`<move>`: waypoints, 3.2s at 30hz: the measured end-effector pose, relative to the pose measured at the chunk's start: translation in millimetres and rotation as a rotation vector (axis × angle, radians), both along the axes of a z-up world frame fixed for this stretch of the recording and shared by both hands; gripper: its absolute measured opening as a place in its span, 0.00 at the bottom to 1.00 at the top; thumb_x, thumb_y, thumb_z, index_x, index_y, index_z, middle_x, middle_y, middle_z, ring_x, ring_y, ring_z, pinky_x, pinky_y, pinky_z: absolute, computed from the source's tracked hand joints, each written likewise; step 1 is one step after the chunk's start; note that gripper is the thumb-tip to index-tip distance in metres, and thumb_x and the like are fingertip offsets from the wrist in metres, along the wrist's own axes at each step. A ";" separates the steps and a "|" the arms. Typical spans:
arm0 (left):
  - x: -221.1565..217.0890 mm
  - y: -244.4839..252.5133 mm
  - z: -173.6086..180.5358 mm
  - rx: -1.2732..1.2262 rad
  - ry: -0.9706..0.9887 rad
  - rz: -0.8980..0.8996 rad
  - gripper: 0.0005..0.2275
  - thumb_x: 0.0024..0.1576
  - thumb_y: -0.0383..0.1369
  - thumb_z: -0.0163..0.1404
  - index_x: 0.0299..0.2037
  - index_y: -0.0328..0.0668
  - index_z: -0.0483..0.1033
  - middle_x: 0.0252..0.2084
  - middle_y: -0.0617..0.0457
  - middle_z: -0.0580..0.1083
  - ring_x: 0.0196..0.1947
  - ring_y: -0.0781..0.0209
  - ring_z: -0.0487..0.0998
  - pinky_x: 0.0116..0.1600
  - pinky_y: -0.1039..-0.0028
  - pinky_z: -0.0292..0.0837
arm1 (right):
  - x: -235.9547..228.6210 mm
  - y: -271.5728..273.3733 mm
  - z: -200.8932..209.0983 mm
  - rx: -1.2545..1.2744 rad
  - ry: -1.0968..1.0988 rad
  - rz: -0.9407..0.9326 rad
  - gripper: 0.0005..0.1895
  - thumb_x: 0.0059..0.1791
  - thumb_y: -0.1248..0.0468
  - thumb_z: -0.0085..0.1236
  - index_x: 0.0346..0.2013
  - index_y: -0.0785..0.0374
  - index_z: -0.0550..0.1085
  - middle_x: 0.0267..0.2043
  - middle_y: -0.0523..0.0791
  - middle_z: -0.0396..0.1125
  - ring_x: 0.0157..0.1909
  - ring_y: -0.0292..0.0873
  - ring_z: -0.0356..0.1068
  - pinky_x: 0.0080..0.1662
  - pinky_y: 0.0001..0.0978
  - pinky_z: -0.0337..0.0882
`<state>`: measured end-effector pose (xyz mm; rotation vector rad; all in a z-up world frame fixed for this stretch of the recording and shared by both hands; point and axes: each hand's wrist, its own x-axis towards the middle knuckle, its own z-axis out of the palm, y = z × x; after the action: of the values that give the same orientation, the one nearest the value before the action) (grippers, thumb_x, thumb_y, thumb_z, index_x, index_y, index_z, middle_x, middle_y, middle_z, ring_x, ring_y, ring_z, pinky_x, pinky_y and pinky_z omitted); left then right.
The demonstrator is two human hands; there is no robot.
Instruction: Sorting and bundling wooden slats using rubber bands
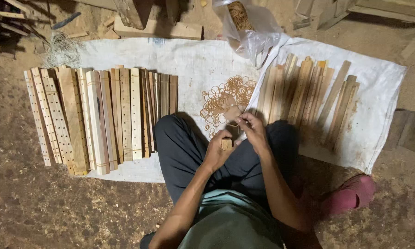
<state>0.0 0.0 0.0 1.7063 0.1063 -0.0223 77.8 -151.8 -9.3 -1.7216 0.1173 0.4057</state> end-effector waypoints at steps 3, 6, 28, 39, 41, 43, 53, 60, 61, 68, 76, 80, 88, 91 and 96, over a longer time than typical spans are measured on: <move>5.1 -1.4 9.9 0.021 0.030 -0.003 0.11 0.54 0.32 0.60 0.39 0.42 0.70 0.34 0.40 0.73 0.38 0.37 0.75 0.44 0.56 0.68 | -5.2 -4.2 19.4 0.062 -0.067 0.020 0.05 0.54 0.62 0.59 0.40 0.60 0.77 0.36 0.40 0.70 0.40 0.33 0.66 0.47 0.24 0.67; 9.3 -1.6 32.9 0.058 -0.009 -0.035 0.09 0.53 0.27 0.58 0.38 0.43 0.69 0.33 0.41 0.72 0.39 0.32 0.74 0.45 0.53 0.69 | -16.3 -0.8 71.2 0.123 -0.140 0.086 0.06 0.54 0.63 0.58 0.41 0.63 0.76 0.36 0.44 0.71 0.42 0.35 0.67 0.50 0.29 0.69; 11.4 -24.3 100.2 -0.027 0.030 0.056 0.10 0.51 0.28 0.56 0.41 0.39 0.69 0.32 0.35 0.72 0.36 0.41 0.75 0.44 0.56 0.70 | -62.4 -19.2 183.8 -0.274 -0.650 0.433 0.05 0.55 0.66 0.52 0.36 0.64 0.69 0.59 0.57 0.63 0.59 0.69 0.66 0.55 0.58 0.68; 14.3 -4.0 139.6 -0.480 0.195 0.156 0.20 0.37 0.20 0.65 0.38 0.44 0.73 0.26 0.58 0.74 0.27 0.69 0.75 0.34 0.80 0.71 | -57.8 -23.4 133.4 0.102 -0.603 0.291 0.22 0.58 0.56 0.46 0.21 0.61 0.65 0.56 0.53 0.67 0.53 0.53 0.68 0.56 0.46 0.65; 12.5 -4.0 137.6 -0.520 0.204 0.156 0.20 0.36 0.19 0.65 0.39 0.43 0.73 0.27 0.58 0.74 0.27 0.69 0.75 0.34 0.79 0.72 | -60.2 -16.5 145.8 0.238 -0.574 0.244 0.22 0.57 0.55 0.46 0.20 0.60 0.65 0.55 0.53 0.66 0.56 0.52 0.66 0.58 0.45 0.63; 11.2 -6.9 132.7 -0.563 0.219 0.151 0.21 0.36 0.18 0.65 0.39 0.43 0.74 0.27 0.58 0.75 0.28 0.70 0.75 0.34 0.79 0.73 | -61.1 -14.5 141.6 0.368 -0.537 0.190 0.23 0.56 0.53 0.45 0.20 0.60 0.64 0.53 0.54 0.66 0.60 0.52 0.65 0.60 0.44 0.61; 11.3 -7.5 150.7 -0.441 0.156 0.065 0.18 0.38 0.19 0.63 0.38 0.42 0.75 0.28 0.58 0.72 0.28 0.69 0.73 0.34 0.81 0.69 | -71.1 -14.2 131.5 1.022 -0.216 -0.178 0.10 0.51 0.64 0.50 0.46 0.61 0.73 0.43 0.48 0.71 0.46 0.43 0.69 0.46 0.32 0.67; 7.0 -15.8 143.3 -0.021 -0.129 -0.169 0.19 0.42 0.19 0.56 0.44 0.34 0.66 0.39 0.39 0.67 0.39 0.39 0.72 0.45 0.58 0.70 | -73.8 0.9 173.8 0.428 -0.278 -0.118 0.31 0.45 0.74 0.62 0.64 0.67 0.67 0.62 0.58 0.67 0.41 0.38 0.75 0.36 0.26 0.79; 5.5 -14.0 144.6 -0.021 -0.125 -0.162 0.19 0.42 0.19 0.56 0.44 0.34 0.66 0.39 0.39 0.67 0.39 0.39 0.72 0.45 0.58 0.70 | -73.0 -2.8 170.3 0.429 -0.272 -0.113 0.31 0.45 0.74 0.62 0.64 0.67 0.67 0.62 0.58 0.67 0.41 0.38 0.75 0.36 0.26 0.79; 1.9 -12.3 150.3 0.223 -0.131 -0.230 0.16 0.49 0.19 0.52 0.46 0.40 0.65 0.38 0.41 0.65 0.40 0.28 0.72 0.45 0.50 0.69 | -64.7 -14.3 184.2 -0.117 -0.489 0.113 0.32 0.40 0.62 0.75 0.58 0.59 0.76 0.44 0.46 0.73 0.45 0.39 0.72 0.49 0.36 0.71; -3.7 -9.9 131.8 0.254 -0.066 -0.293 0.21 0.47 0.18 0.53 0.51 0.42 0.63 0.42 0.40 0.66 0.45 0.23 0.73 0.49 0.45 0.70 | -67.7 -15.4 181.8 -0.042 -0.484 0.252 0.25 0.44 0.63 0.72 0.53 0.62 0.76 0.37 0.41 0.64 0.44 0.34 0.60 0.49 0.32 0.64; -0.1 -5.7 144.1 0.213 -0.002 -0.300 0.20 0.49 0.21 0.53 0.51 0.42 0.63 0.43 0.40 0.68 0.47 0.25 0.74 0.51 0.46 0.70 | -66.3 -18.0 170.7 0.081 -0.372 0.229 0.23 0.47 0.64 0.66 0.56 0.64 0.72 0.43 0.46 0.69 0.42 0.35 0.59 0.47 0.32 0.63; -3.9 18.3 155.8 0.109 -0.024 -0.299 0.22 0.49 0.31 0.63 0.51 0.35 0.70 0.42 0.34 0.74 0.47 0.26 0.76 0.51 0.46 0.71 | -59.8 -18.1 162.9 0.282 -0.416 -0.063 0.18 0.51 0.61 0.60 0.53 0.67 0.73 0.46 0.51 0.70 0.45 0.41 0.69 0.48 0.35 0.69; -7.0 25.5 147.5 0.086 -0.002 -0.278 0.16 0.51 0.31 0.62 0.47 0.36 0.73 0.39 0.36 0.76 0.44 0.31 0.78 0.48 0.52 0.72 | -58.5 -6.8 187.6 0.275 -0.395 -0.105 0.15 0.52 0.62 0.60 0.51 0.64 0.71 0.50 0.47 0.71 0.52 0.35 0.67 0.52 0.27 0.67; -12.6 28.3 144.3 -0.007 0.026 -0.222 0.17 0.49 0.35 0.65 0.46 0.38 0.79 0.30 0.42 0.75 0.35 0.49 0.77 0.40 0.62 0.71 | -54.9 -3.3 170.8 0.165 -0.327 0.007 0.21 0.46 0.58 0.67 0.49 0.68 0.75 0.45 0.53 0.76 0.48 0.42 0.72 0.53 0.34 0.69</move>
<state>-12.6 28.3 144.3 1.7046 -0.0643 -0.2090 22.9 -155.1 161.4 -1.6022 -0.1552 0.1302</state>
